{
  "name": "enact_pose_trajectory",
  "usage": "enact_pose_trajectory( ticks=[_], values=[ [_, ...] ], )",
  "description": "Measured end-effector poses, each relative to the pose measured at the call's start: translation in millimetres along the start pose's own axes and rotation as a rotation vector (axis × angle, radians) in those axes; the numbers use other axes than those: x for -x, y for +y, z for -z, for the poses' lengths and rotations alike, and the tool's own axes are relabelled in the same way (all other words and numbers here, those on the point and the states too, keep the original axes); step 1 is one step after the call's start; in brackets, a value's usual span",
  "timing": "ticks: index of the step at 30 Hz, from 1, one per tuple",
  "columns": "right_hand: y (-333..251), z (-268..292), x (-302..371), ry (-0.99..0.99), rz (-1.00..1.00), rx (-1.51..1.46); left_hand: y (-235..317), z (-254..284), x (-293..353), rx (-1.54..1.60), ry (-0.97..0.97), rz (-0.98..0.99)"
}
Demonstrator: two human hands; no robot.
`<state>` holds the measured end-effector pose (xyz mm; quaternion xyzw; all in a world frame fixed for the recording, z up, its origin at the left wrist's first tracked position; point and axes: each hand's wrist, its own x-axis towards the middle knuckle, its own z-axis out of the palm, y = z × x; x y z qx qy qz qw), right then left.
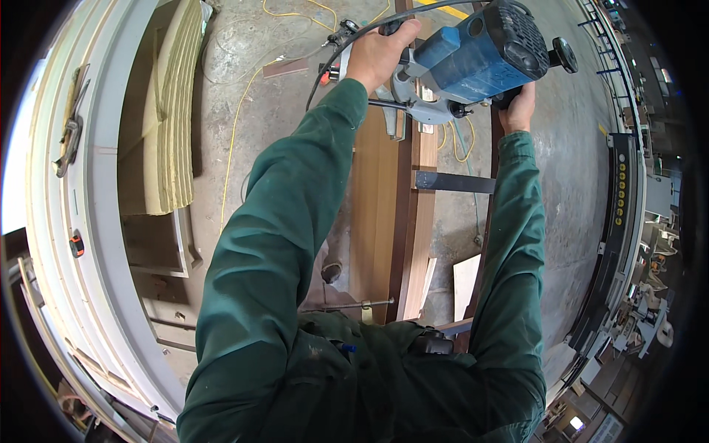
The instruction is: Using an electric router to shape wood edges, measuring wood components with a tape measure, and fitting metal brackets onto a wooden frame.
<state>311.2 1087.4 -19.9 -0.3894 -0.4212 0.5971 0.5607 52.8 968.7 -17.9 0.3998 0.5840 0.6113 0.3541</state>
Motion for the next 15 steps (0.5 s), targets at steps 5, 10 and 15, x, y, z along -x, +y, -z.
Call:
enact_pose_trajectory(
  ticks=[5,10,15],
  values=[
    [-1.2,-1.0,0.2,-0.001,0.029,-0.004,-0.9,-1.4,-5.9,0.000,-0.029,0.017],
    [-2.7,-5.3,-0.7,0.030,0.032,-0.032,-1.3,-2.6,-7.4,-0.005,-0.044,-0.002],
    [-4.3,-7.7,-1.4,0.042,0.007,-0.034,-3.0,-5.8,-4.5,0.033,-0.018,0.010]
  ],
)
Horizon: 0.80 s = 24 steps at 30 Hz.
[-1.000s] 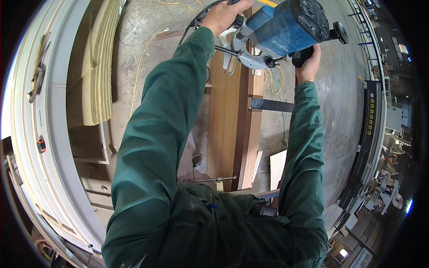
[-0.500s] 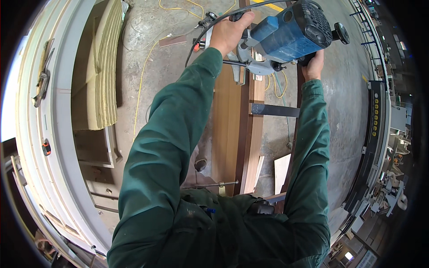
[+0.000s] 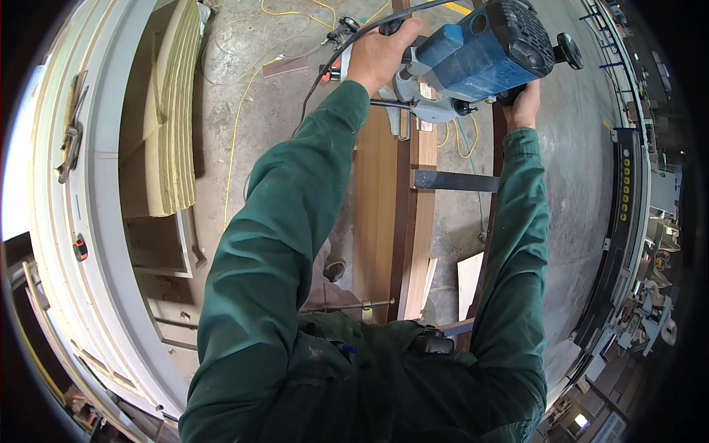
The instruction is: Using an electric router to shape wood edges, measuring wood components with a tape measure, and fitting metal brackets onto a wooden frame.
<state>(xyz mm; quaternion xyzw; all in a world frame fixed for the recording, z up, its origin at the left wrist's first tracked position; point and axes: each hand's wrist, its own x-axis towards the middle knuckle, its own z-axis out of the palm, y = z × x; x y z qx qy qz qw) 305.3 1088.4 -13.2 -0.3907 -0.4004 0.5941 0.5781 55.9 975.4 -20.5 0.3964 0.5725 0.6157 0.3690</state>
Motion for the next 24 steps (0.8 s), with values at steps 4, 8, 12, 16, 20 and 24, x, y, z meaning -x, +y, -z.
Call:
enact_pose_trajectory(
  ticks=[4,8,12,16,20,24],
  values=[
    [-2.5,2.5,-5.3,-0.010,-0.008,0.004,0.3,-5.0,-1.9,-0.014,0.045,-0.019],
    [-3.4,-0.1,-6.5,-0.020,-0.019,0.014,7.6,-6.0,1.0,0.019,0.065,-0.028],
    [-4.7,-3.3,-5.7,-0.032,-0.019,-0.005,8.1,-3.8,-2.2,0.028,0.036,-0.012],
    [-5.8,1.1,-5.5,-0.057,-0.032,0.033,8.6,-4.5,-0.6,0.050,0.012,0.020],
    [-8.7,-1.7,3.1,-0.028,-0.060,0.042,12.5,1.6,6.5,-0.167,0.010,-0.175],
    [-10.7,-9.3,17.5,-0.017,-0.080,0.041,16.5,5.7,19.1,-0.121,0.019,0.053]
  ],
)
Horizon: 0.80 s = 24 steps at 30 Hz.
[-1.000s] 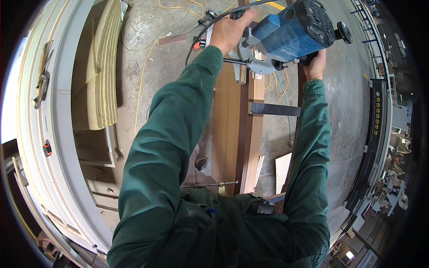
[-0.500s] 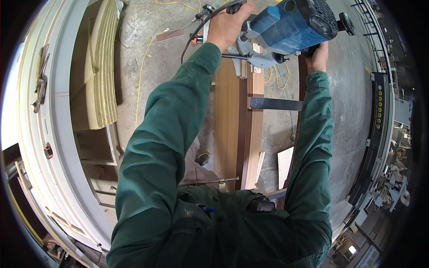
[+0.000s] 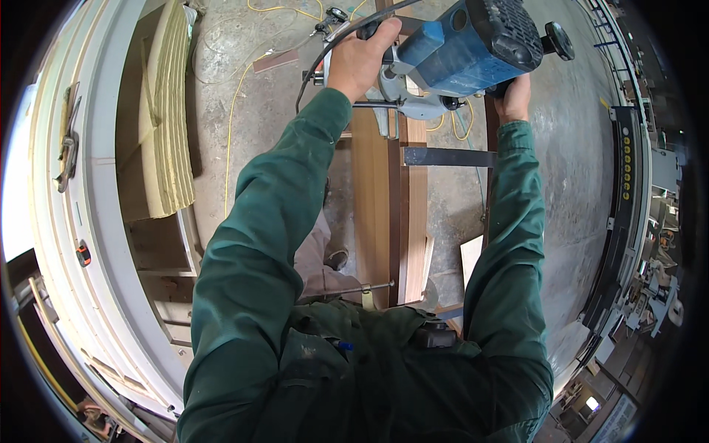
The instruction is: Using an electric router to shape wood edges, measuring wood components with a tape measure, and fitting metal brackets onto a wooden frame.
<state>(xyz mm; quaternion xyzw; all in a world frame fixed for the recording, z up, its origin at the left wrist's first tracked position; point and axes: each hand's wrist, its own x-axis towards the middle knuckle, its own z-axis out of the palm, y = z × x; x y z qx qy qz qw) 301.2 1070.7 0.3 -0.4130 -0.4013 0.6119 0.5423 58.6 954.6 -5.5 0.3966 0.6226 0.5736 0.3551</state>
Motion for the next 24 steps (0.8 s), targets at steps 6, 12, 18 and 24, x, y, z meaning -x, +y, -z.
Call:
enact_pose_trajectory(
  ticks=[6,12,18,24],
  values=[
    [0.7,2.6,4.9,-0.005,-0.031,0.025,-2.0,1.6,3.0,0.184,0.001,0.043],
    [5.1,4.8,6.1,0.009,-0.046,0.037,2.4,7.5,8.6,0.127,-0.003,0.073],
    [12.2,14.4,1.2,0.007,-0.044,0.024,7.3,11.1,13.4,0.109,-0.024,0.073],
    [12.3,11.5,5.5,0.028,-0.048,0.029,12.5,17.3,15.9,0.046,-0.055,0.117]
  ],
)
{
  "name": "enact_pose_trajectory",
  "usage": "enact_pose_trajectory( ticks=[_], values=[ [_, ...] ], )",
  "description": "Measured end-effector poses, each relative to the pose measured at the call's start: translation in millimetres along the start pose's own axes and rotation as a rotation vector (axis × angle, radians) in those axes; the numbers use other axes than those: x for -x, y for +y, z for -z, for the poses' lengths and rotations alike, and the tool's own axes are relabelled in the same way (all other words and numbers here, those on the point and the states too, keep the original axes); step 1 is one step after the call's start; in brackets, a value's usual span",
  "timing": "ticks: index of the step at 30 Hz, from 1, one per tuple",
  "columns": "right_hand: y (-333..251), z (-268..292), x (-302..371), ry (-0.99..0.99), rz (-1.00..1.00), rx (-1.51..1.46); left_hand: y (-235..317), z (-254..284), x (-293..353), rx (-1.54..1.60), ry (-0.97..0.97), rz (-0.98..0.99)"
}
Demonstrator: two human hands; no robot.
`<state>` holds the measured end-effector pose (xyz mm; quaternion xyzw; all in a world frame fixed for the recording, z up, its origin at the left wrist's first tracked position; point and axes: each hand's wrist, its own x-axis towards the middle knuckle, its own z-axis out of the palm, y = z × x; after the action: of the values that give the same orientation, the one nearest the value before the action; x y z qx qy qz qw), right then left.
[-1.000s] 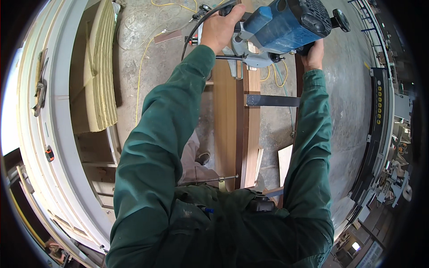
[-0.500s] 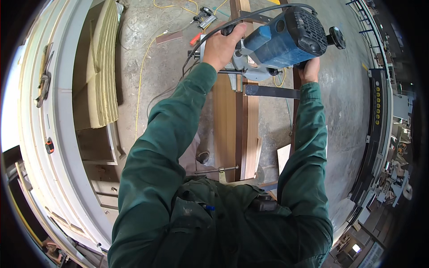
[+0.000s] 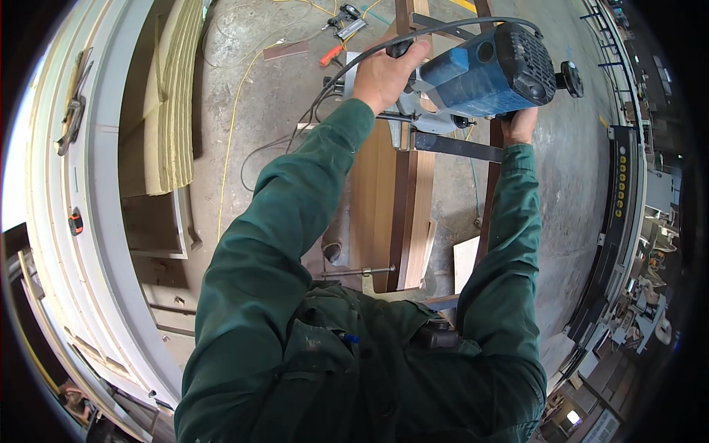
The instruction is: Using an electric router to shape wood edges, measuring wood components with a tape measure, and fitting metal brackets onto a wooden frame.
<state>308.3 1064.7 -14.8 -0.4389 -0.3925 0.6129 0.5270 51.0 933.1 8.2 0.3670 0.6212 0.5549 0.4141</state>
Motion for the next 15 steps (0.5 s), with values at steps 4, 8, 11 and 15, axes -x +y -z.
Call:
enact_pose_trajectory(
  ticks=[4,8,11,15],
  values=[
    [0.3,2.1,-1.5,-0.011,0.014,0.008,-0.7,0.2,0.7,0.024,-0.013,-0.014],
    [1.3,-3.9,3.4,-0.015,0.037,-0.007,-12.3,-2.4,-5.5,-0.037,0.054,-0.099],
    [1.4,-4.1,5.3,-0.011,0.038,-0.011,-14.3,-2.3,-11.7,-0.002,0.009,-0.092],
    [2.0,-12.0,13.0,-0.016,0.078,-0.030,-14.5,2.7,-17.2,-0.039,-0.011,-0.059]
  ],
)
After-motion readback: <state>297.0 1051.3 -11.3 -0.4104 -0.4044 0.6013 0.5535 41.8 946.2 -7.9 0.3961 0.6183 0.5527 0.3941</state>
